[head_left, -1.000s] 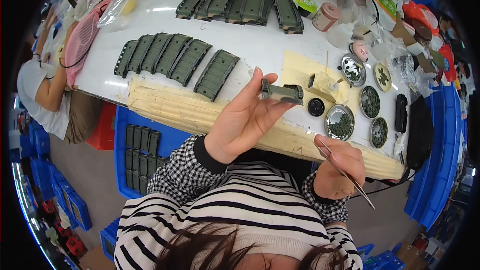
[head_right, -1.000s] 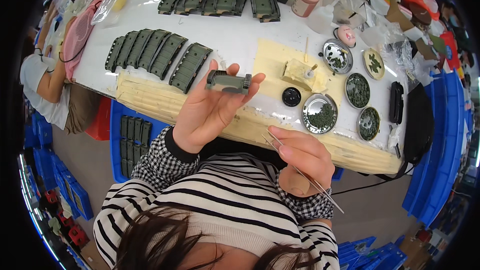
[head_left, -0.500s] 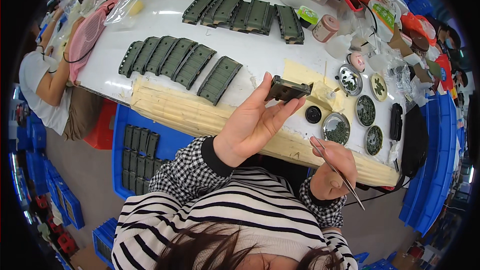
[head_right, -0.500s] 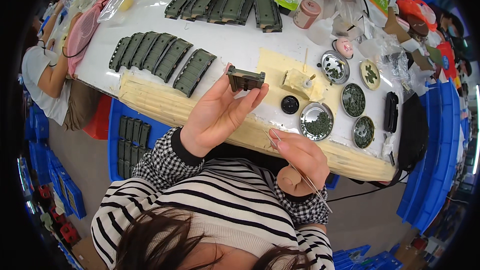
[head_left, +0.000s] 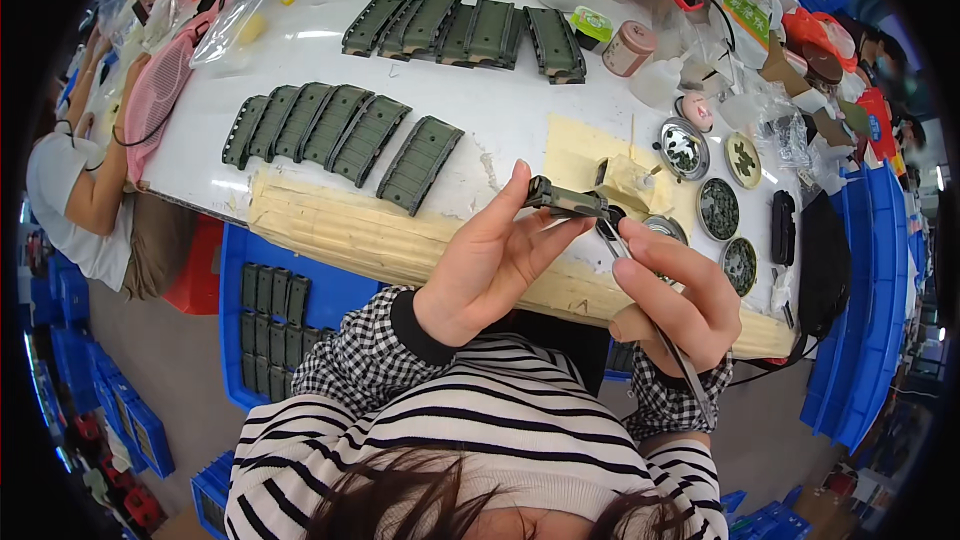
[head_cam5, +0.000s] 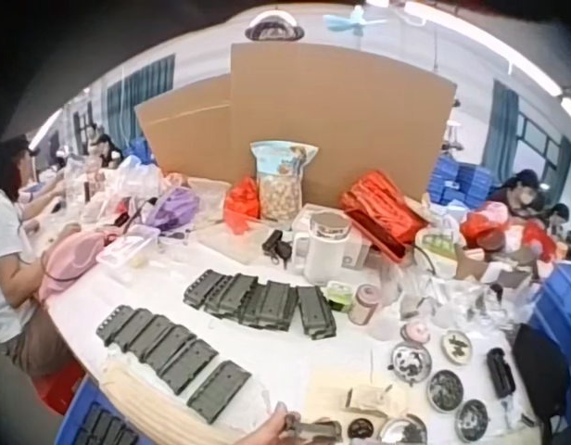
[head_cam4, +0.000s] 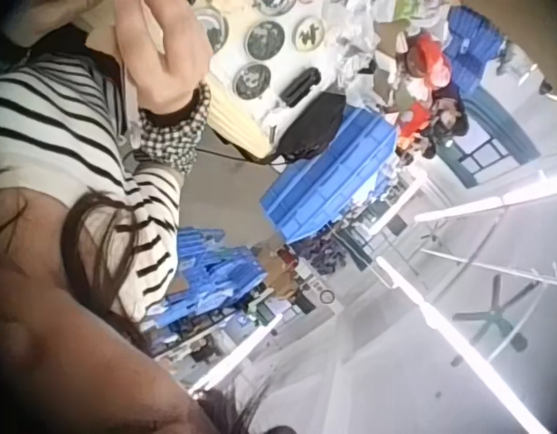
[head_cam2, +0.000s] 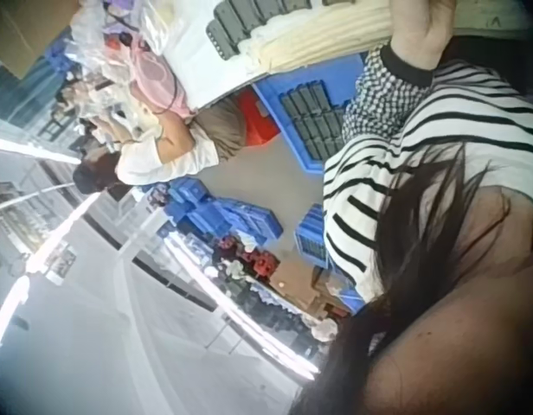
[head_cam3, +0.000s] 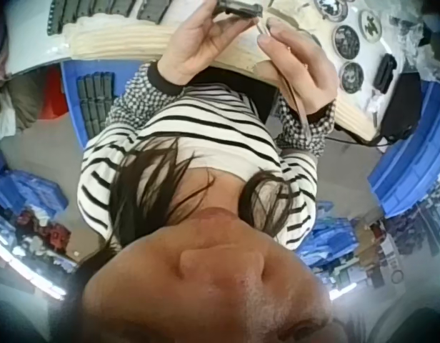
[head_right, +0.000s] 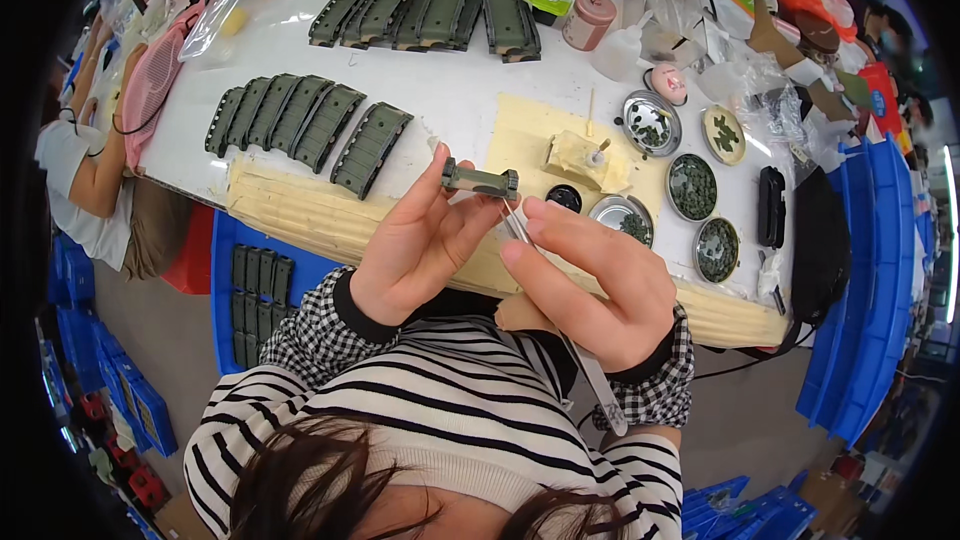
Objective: Apply adhesive or finish with a brush and assemble plastic toy tank components at a workbench.
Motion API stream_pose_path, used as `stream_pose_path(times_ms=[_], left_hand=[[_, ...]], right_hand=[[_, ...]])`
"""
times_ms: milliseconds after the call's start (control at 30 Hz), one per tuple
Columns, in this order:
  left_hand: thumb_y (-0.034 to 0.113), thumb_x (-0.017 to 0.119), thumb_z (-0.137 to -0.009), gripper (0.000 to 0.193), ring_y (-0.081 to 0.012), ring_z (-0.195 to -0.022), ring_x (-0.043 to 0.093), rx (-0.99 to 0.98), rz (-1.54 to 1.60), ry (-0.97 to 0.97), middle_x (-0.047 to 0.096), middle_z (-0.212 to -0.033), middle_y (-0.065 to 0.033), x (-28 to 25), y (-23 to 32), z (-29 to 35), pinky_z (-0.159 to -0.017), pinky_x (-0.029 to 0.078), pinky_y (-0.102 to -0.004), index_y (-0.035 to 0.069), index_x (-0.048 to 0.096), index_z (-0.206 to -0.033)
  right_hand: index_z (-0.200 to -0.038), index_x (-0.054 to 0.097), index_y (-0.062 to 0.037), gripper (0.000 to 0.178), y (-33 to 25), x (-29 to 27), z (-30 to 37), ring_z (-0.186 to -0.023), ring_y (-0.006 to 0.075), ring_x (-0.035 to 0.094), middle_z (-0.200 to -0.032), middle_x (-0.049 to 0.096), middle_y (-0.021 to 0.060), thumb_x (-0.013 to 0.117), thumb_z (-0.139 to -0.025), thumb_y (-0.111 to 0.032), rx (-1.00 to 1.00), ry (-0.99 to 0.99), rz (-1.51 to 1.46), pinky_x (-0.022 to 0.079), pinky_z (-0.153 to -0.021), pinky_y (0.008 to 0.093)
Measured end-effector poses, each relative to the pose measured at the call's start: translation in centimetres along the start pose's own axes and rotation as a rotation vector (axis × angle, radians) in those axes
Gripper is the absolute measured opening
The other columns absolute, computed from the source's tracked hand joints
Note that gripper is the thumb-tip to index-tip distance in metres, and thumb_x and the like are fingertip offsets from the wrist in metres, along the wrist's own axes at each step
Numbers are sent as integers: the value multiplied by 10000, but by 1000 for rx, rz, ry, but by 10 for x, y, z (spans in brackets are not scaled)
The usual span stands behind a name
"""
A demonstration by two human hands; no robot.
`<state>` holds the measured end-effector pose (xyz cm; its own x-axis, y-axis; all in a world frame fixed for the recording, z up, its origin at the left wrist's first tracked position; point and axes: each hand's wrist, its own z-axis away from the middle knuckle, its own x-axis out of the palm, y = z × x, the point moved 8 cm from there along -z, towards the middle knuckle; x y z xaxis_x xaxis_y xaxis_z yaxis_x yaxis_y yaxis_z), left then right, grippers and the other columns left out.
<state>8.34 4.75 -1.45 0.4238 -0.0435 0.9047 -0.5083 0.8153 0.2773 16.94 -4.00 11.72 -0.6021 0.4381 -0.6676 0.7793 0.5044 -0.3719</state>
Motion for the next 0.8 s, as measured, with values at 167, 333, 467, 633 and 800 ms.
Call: stream_pose_path(times_ms=[167, 333, 467, 633, 800], left_hand=[[375, 491, -992, 485, -257, -1139, 570, -17, -30, -7, 554, -1201, -181, -2, -3, 0, -1035, 468, -322, -23, 457, -1266], [378, 481, -996, 479, -255, -1129, 577, -24, -32, -32, 573, -1182, -174, -3, -3, -1, -1025, 472, -319, -25, 467, -1254], [376, 469, -1001, 465, -252, -1116, 585, -11, -28, -3, 584, -1174, -165, -4, -3, 0, -1019, 476, -323, -25, 477, -1234], [374, 470, -1001, 441, -249, -1105, 590, 8, -29, 10, 593, -1160, -153, -8, -5, 1, -1010, 483, -330, -10, 486, -1216], [374, 481, -996, 423, -247, -1099, 592, 33, -14, 51, 594, -1157, -153, -12, -6, 2, -1007, 485, -330, 3, 490, -1198]], right_hand=[[-1002, 708, -35, 342, -1, 3, -3, -914, 262, 679, -1042, 664, 149, 759, -734, -241, -22, -40, 89, 568, -729, 311], [-1008, 707, -36, 335, -1, 1, -4, -896, 257, 679, -1045, 667, 150, 753, -742, -234, -6, -74, 84, 563, -709, 307], [-1034, 695, -55, 364, -2, 1, -4, -878, 251, 684, -1054, 678, 131, 764, -704, -190, 36, -70, 72, 557, -714, 307], [-1005, 676, 36, 336, -9, 4, -9, -900, 295, 683, -986, 657, 155, 739, -750, -174, -72, -114, 111, 568, -691, 316], [-975, 660, 67, 313, -12, 9, -7, -893, 314, 683, -943, 643, 160, 720, -731, -121, -144, -144, 147, 582, -705, 335]])
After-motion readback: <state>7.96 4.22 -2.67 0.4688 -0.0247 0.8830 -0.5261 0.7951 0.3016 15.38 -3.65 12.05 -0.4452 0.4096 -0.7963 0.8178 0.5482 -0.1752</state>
